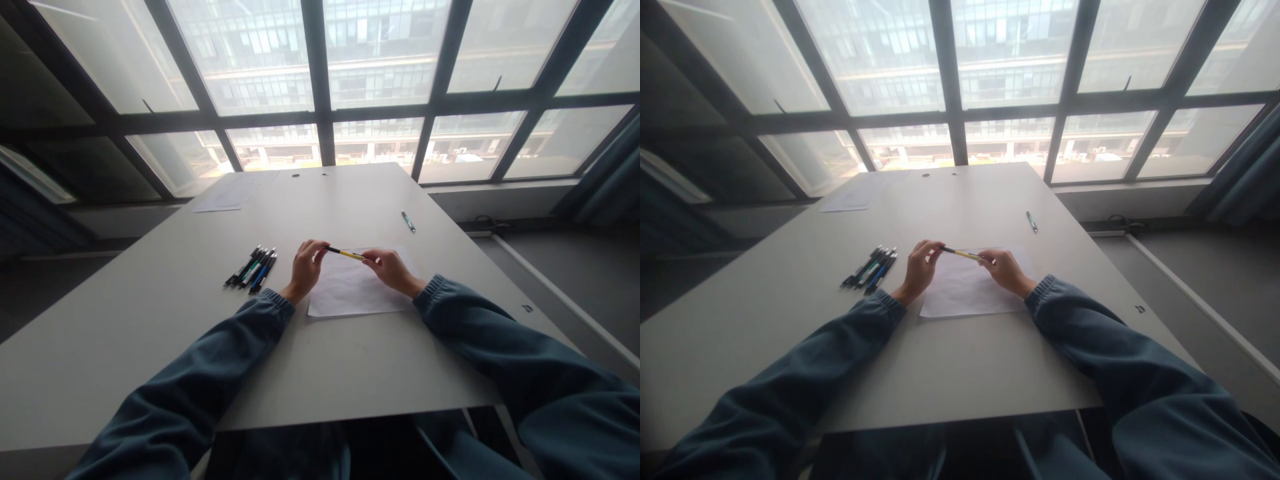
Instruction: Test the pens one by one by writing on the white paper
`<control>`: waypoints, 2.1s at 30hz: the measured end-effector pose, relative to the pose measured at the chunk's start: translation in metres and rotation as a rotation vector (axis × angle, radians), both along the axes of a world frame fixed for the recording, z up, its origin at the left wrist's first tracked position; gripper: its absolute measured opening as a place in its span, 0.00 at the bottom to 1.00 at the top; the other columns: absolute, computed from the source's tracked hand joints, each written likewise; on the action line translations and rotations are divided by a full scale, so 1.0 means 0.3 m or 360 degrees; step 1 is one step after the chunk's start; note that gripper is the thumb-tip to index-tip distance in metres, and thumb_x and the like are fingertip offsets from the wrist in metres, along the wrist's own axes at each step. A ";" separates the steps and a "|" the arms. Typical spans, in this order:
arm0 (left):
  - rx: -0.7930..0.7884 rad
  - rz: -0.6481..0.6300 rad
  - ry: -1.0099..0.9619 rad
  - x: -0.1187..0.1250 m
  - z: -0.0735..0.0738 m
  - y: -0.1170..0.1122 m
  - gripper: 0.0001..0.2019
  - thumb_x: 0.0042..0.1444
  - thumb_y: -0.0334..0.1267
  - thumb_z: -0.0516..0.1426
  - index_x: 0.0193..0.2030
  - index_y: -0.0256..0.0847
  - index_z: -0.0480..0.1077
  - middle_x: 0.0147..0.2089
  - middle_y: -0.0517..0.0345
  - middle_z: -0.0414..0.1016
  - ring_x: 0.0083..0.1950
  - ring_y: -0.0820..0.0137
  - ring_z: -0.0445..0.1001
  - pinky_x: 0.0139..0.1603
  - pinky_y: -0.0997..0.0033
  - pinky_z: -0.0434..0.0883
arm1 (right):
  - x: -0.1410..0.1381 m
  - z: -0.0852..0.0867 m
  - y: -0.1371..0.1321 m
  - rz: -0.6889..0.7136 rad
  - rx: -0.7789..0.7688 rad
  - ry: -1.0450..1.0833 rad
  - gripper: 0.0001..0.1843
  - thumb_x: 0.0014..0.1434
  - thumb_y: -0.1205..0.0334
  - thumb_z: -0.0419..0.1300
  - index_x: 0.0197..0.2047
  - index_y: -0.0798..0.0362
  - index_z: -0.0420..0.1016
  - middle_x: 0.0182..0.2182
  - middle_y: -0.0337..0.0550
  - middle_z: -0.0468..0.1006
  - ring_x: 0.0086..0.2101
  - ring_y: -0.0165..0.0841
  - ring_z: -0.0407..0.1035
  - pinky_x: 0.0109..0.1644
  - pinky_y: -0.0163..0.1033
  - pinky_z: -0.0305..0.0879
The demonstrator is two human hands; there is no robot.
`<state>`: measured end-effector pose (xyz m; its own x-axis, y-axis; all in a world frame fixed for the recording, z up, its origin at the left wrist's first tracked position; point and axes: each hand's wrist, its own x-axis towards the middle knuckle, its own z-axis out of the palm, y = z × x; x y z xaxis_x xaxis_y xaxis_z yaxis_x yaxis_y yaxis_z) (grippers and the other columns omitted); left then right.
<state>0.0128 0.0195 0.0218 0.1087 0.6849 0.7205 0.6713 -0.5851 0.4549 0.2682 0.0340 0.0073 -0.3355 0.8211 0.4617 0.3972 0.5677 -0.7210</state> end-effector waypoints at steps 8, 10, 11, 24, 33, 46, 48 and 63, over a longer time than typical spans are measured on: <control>0.0014 -0.0037 0.0022 0.009 0.005 -0.008 0.11 0.70 0.43 0.52 0.50 0.43 0.73 0.43 0.53 0.77 0.47 0.65 0.74 0.49 0.62 0.74 | 0.026 0.053 -0.014 -0.0040 0.0500 -0.0573 0.13 0.69 0.60 0.54 0.45 0.51 0.80 0.40 0.50 0.78 0.40 0.38 0.71 0.43 0.40 0.64; 0.0003 -0.0025 -0.0043 0.009 0.001 -0.007 0.13 0.69 0.43 0.52 0.57 0.43 0.69 0.46 0.53 0.78 0.47 0.66 0.75 0.47 0.63 0.74 | 0.030 0.061 -0.005 -0.0087 0.0517 -0.0560 0.13 0.70 0.59 0.53 0.45 0.51 0.80 0.40 0.50 0.78 0.41 0.39 0.70 0.44 0.41 0.64; -0.0018 -0.0015 -0.0074 0.009 -0.002 -0.005 0.15 0.70 0.43 0.52 0.60 0.43 0.66 0.47 0.52 0.78 0.48 0.66 0.75 0.46 0.64 0.74 | 0.036 0.065 0.005 -0.0125 0.0518 -0.0528 0.13 0.70 0.59 0.53 0.44 0.51 0.80 0.40 0.50 0.77 0.41 0.39 0.70 0.44 0.41 0.64; -0.0206 0.0002 -0.0071 0.016 -0.021 0.013 0.12 0.66 0.34 0.52 0.53 0.42 0.70 0.45 0.54 0.79 0.48 0.65 0.74 0.46 0.64 0.74 | 0.390 0.061 0.342 -0.1214 0.0449 -0.0138 0.15 0.64 0.59 0.58 0.42 0.59 0.82 0.35 0.54 0.80 0.33 0.39 0.71 0.44 0.44 0.66; -0.0280 -0.0031 0.0050 0.001 -0.040 0.022 0.11 0.63 0.32 0.53 0.49 0.41 0.73 0.43 0.55 0.79 0.48 0.63 0.74 0.49 0.61 0.74 | 0.463 -0.031 0.446 -0.1528 -0.0253 -0.0622 0.16 0.65 0.59 0.58 0.44 0.58 0.84 0.40 0.61 0.83 0.42 0.45 0.76 0.45 0.42 0.67; -0.0322 -0.0053 0.0121 0.002 -0.045 0.019 0.10 0.60 0.29 0.52 0.42 0.42 0.74 0.43 0.55 0.78 0.49 0.62 0.73 0.54 0.57 0.72 | 0.436 -0.054 0.491 -0.1469 -0.0273 -0.0745 0.15 0.64 0.58 0.59 0.46 0.55 0.84 0.43 0.59 0.83 0.44 0.44 0.78 0.46 0.40 0.67; -0.0325 -0.0055 0.0121 0.001 -0.042 0.018 0.10 0.60 0.29 0.52 0.41 0.42 0.74 0.43 0.54 0.78 0.49 0.62 0.73 0.54 0.57 0.72 | 0.434 -0.053 0.485 -0.1467 -0.0272 -0.0756 0.16 0.64 0.58 0.58 0.45 0.56 0.85 0.42 0.59 0.83 0.43 0.44 0.78 0.45 0.39 0.67; -0.0331 -0.0056 0.0100 -0.002 -0.045 0.023 0.11 0.59 0.28 0.52 0.41 0.43 0.75 0.43 0.55 0.79 0.49 0.63 0.74 0.54 0.58 0.73 | 0.410 -0.038 0.455 -0.1380 -0.0232 -0.0841 0.18 0.66 0.57 0.54 0.43 0.55 0.85 0.42 0.59 0.83 0.42 0.42 0.78 0.44 0.38 0.66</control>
